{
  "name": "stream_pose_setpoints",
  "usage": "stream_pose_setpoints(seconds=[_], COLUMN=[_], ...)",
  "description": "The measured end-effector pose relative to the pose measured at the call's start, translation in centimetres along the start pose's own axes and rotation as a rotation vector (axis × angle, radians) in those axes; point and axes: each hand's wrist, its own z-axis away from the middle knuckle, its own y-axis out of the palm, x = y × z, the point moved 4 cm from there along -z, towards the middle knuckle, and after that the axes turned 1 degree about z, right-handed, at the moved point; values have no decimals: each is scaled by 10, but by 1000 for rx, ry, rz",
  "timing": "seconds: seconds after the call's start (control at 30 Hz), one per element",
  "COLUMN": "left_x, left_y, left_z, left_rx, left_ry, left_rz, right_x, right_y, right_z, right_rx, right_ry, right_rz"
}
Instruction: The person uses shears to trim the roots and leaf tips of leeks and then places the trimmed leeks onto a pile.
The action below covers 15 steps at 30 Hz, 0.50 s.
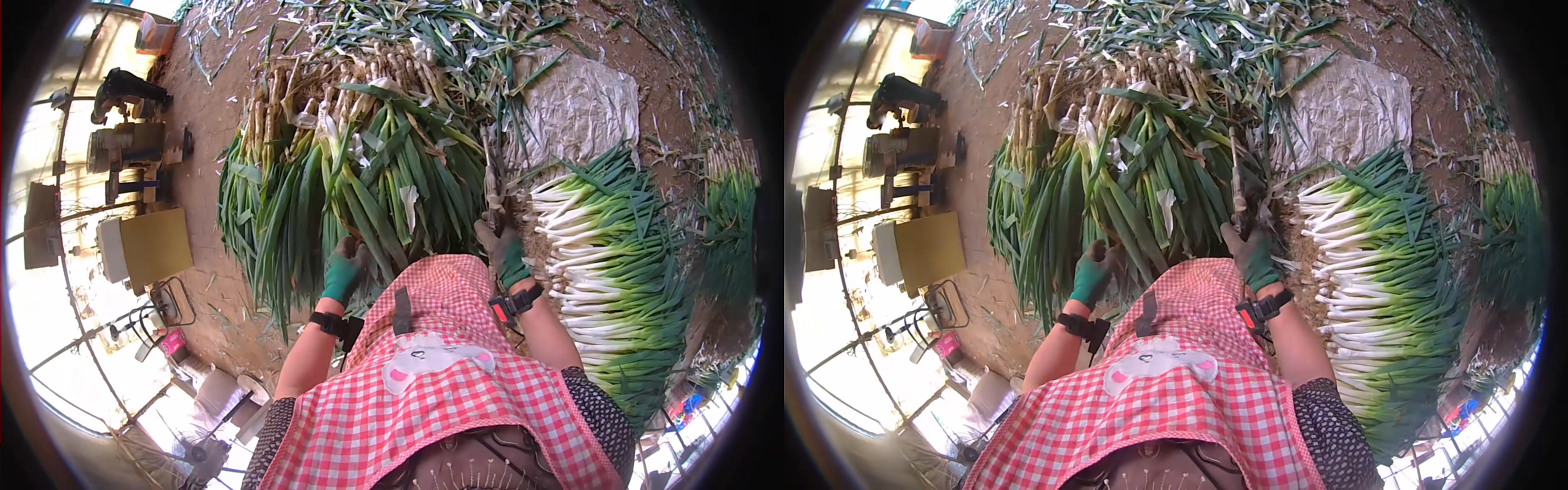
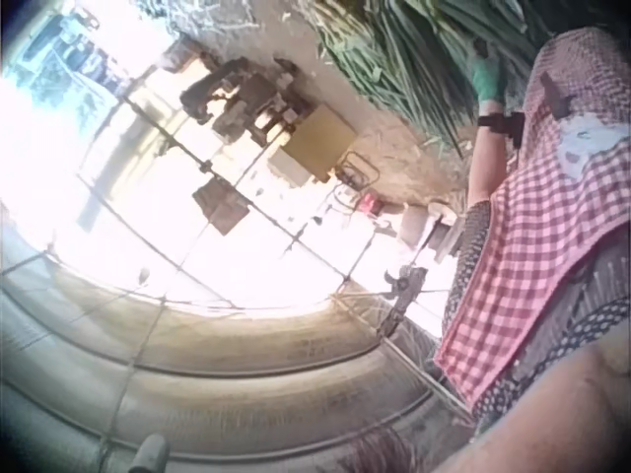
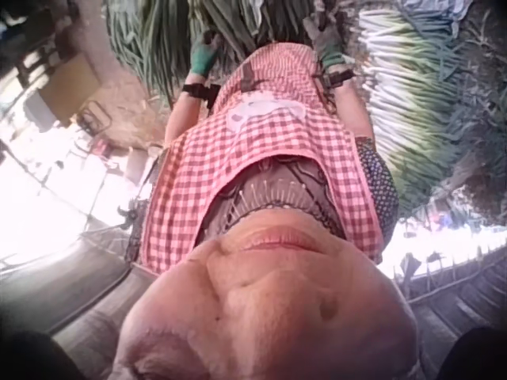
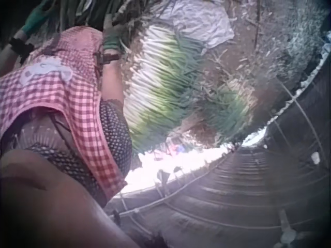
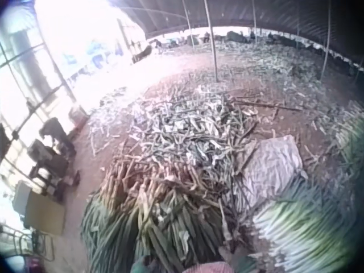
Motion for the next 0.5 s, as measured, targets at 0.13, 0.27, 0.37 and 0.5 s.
stream_pose_setpoints(seconds=[0.13, 0.27, 0.37, 0.5], left_x=[26, 53, 71, 94], left_y=[7, 22, 36, 43], left_z=[-40, -103, -143, -192], left_rx=[-26, -170, -193, -190], left_ry=[-166, -145, -265, -353], left_rz=[-157, -272, -247, -222], right_x=[-1, 10, 15, 23], right_y=[-11, -33, -18, 31], right_z=[-36, -87, -99, -87], right_rx=[-19, 67, 103, 178], right_ry=[-121, -66, -3, 41], right_rz=[1, -66, -16, 135])
